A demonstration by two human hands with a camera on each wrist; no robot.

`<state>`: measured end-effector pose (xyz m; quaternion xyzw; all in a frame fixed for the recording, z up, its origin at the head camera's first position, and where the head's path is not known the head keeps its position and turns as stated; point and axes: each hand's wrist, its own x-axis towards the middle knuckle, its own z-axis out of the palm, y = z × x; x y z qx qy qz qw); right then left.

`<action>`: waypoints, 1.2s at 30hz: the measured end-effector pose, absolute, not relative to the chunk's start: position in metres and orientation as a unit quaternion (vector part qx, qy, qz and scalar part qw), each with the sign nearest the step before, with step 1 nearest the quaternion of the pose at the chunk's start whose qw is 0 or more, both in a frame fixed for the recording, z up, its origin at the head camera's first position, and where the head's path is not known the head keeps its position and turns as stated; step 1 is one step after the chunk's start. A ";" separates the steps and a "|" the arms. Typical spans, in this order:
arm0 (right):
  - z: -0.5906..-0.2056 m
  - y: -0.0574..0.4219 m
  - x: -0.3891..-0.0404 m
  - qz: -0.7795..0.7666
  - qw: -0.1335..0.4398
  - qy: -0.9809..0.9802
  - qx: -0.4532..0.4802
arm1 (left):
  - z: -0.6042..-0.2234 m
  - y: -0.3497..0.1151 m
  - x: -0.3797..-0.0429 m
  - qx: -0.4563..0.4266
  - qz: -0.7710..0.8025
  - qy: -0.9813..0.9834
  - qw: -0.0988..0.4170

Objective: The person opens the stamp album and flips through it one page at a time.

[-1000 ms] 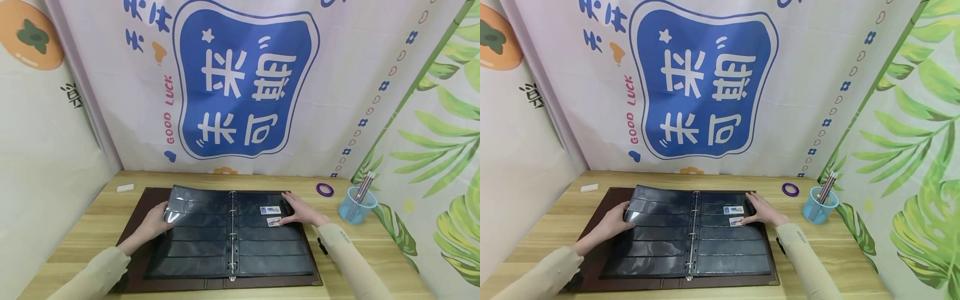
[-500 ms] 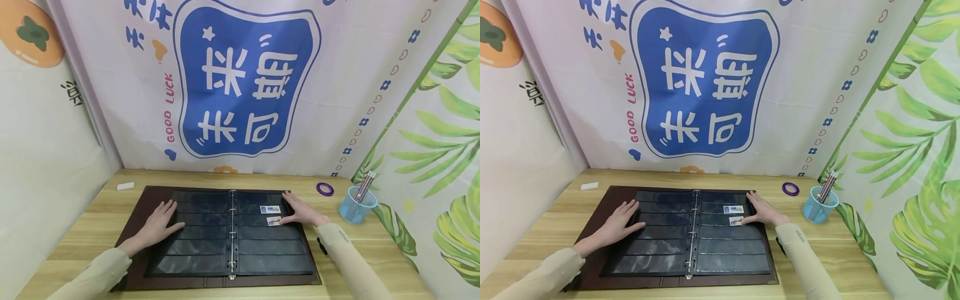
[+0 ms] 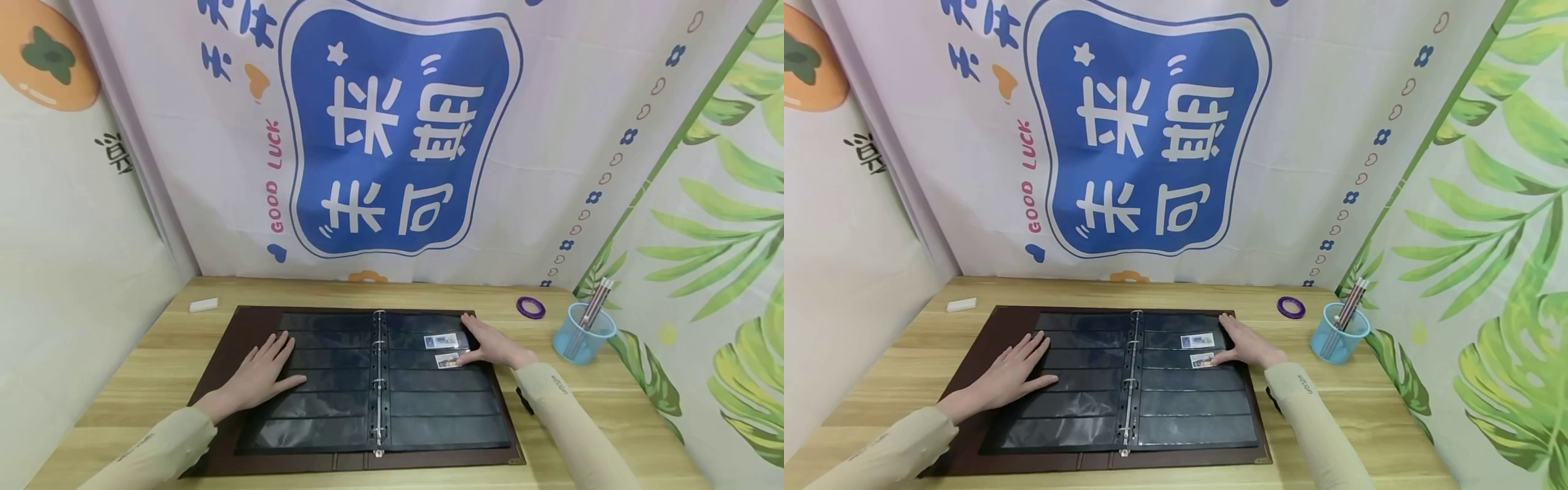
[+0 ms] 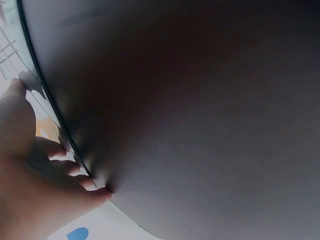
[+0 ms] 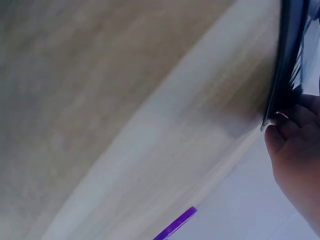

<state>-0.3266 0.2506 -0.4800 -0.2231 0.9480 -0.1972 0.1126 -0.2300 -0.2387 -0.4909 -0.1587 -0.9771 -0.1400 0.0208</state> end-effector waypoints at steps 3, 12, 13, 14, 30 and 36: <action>-0.481 0.251 -0.327 -0.203 0.102 0.947 -0.227 | -0.490 -0.238 -0.229 -0.158 -0.139 -0.977 0.020; -0.484 0.253 -0.324 -0.170 0.021 0.956 -0.237 | -0.494 -0.238 -0.230 -0.159 -0.132 -0.978 0.016; -0.484 0.252 -0.323 -0.171 0.019 0.956 -0.237 | -0.494 -0.238 -0.230 -0.159 -0.132 -0.978 0.015; -0.483 0.252 -0.323 -0.176 0.020 0.955 -0.236 | -0.494 -0.238 -0.230 -0.158 -0.132 -0.978 0.015; -0.476 0.254 -0.309 -0.314 0.002 0.934 -0.169 | -0.496 -0.239 -0.231 -0.160 -0.135 -0.977 0.025; -0.463 0.259 -0.302 -0.377 0.065 0.915 -0.127 | -0.494 -0.239 -0.230 -0.161 -0.136 -0.977 0.030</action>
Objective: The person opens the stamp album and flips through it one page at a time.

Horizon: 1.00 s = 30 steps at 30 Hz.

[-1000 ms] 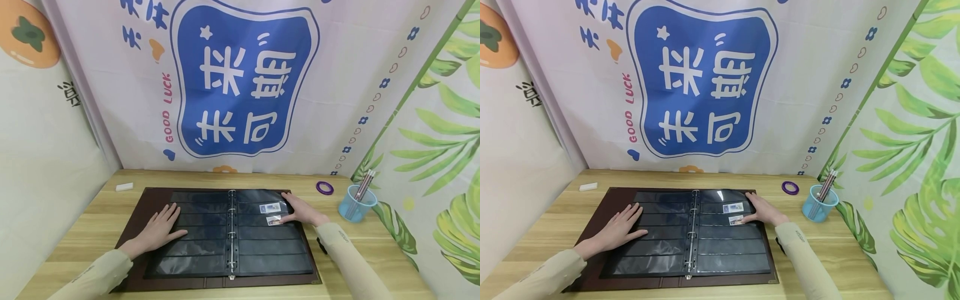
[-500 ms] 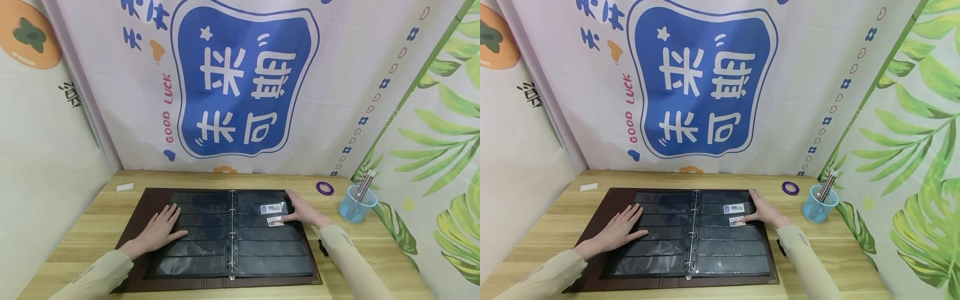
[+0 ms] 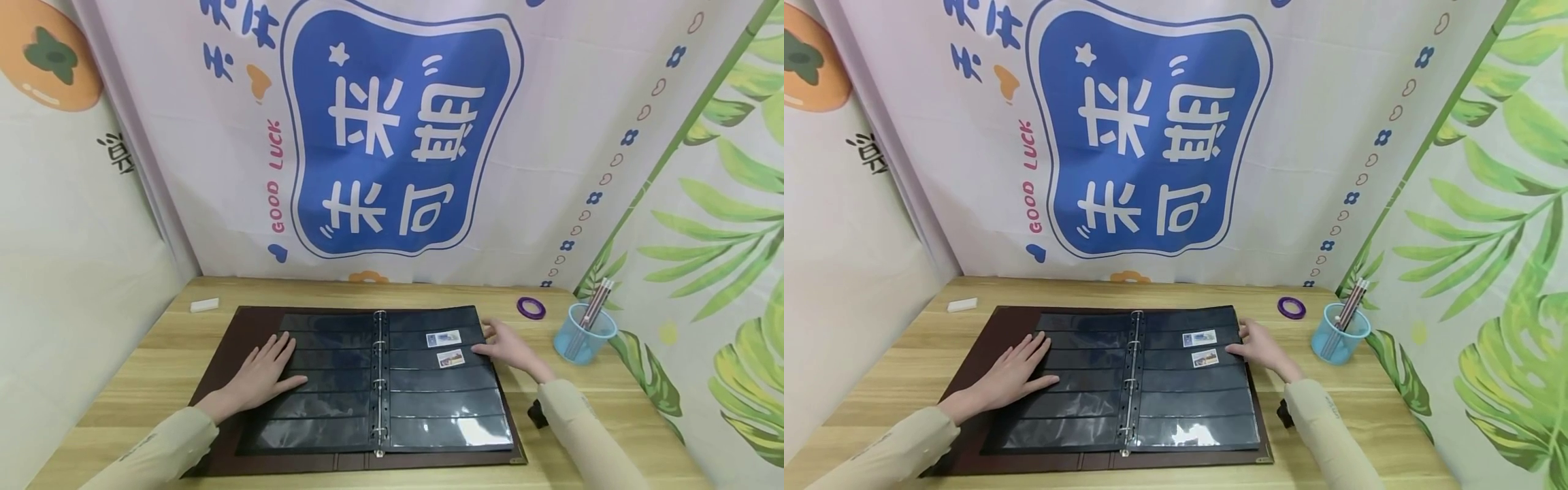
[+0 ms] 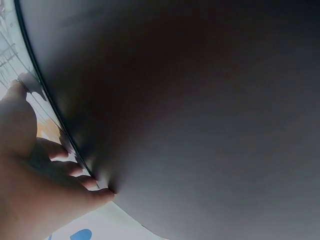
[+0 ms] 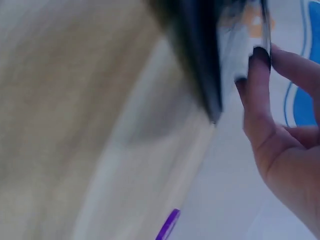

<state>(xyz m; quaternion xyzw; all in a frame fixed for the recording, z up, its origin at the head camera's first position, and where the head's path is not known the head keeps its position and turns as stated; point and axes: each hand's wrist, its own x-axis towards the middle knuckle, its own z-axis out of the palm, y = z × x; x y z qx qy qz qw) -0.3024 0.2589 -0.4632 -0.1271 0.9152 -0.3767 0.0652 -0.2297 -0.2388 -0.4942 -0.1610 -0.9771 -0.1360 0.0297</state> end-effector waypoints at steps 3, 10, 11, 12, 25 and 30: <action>-0.456 0.261 -0.301 -0.403 0.107 0.902 -0.113 | -0.492 -0.238 -0.229 -0.161 -0.137 -0.977 0.027; -0.430 0.262 -0.300 -0.458 0.160 0.865 -0.130 | -0.487 -0.240 -0.227 -0.161 -0.146 -0.976 0.008; -0.425 0.262 -0.299 -0.461 0.164 0.862 -0.133 | -0.487 -0.240 -0.227 -0.162 -0.147 -0.976 0.008; -0.419 0.261 -0.299 -0.463 0.169 0.859 -0.137 | -0.487 -0.240 -0.228 -0.163 -0.147 -0.976 0.008; -0.357 0.232 -0.299 -0.461 0.161 0.861 -0.144 | -0.490 -0.241 -0.230 -0.165 -0.144 -0.976 0.017; -0.340 0.223 -0.303 -0.457 0.152 0.864 -0.146 | -0.491 -0.241 -0.230 -0.164 -0.144 -0.976 0.016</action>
